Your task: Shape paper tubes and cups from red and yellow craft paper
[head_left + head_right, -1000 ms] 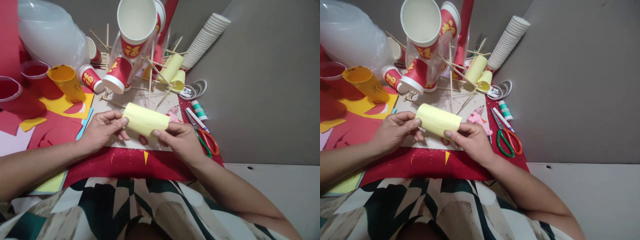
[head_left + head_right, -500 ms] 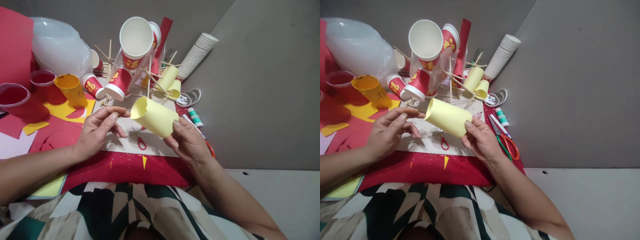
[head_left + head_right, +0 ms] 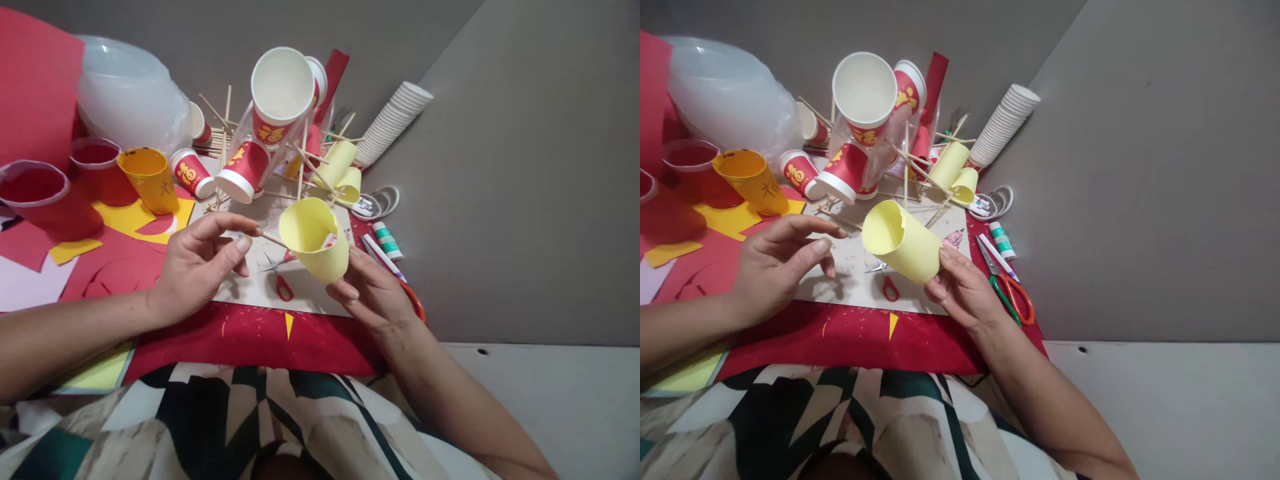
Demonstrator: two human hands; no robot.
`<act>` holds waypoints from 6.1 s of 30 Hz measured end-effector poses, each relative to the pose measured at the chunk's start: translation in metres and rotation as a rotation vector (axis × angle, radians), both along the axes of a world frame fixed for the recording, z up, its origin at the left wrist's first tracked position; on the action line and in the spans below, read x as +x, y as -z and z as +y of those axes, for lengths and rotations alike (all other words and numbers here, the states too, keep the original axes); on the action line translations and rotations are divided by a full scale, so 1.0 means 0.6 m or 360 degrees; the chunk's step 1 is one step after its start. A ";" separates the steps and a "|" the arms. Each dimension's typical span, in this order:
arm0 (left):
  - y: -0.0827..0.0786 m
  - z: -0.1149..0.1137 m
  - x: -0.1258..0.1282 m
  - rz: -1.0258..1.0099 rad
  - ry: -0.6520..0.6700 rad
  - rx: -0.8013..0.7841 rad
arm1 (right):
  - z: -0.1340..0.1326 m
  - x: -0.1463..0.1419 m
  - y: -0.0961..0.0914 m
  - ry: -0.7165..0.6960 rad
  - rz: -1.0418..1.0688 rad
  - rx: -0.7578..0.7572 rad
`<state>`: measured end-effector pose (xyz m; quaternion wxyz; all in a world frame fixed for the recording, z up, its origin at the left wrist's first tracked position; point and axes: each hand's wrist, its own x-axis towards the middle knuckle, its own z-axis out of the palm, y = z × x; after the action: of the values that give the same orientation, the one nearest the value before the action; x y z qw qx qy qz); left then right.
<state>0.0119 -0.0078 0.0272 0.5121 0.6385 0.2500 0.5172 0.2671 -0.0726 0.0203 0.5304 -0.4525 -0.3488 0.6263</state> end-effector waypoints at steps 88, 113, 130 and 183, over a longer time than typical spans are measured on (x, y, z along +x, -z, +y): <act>-0.039 -0.018 -0.007 0.0980 0.0136 0.0109 | 0.020 -0.066 -0.004 -0.0241 -0.0954 0.0940; -0.034 -0.024 -0.006 0.0915 0.0103 0.0131 | 0.021 -0.071 -0.006 -0.0237 -0.0842 0.1014; -0.037 -0.024 -0.011 0.1048 0.0101 0.0248 | 0.017 -0.063 -0.003 -0.0235 -0.1252 0.1272; -0.040 -0.016 -0.011 0.1097 0.0343 0.0686 | 0.015 -0.060 -0.006 -0.0387 -0.1406 0.1386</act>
<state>0.0052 -0.0175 0.0515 0.3044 0.8893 0.2246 0.2571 0.2309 -0.0637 0.0242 0.3967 -0.3683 -0.8068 0.2368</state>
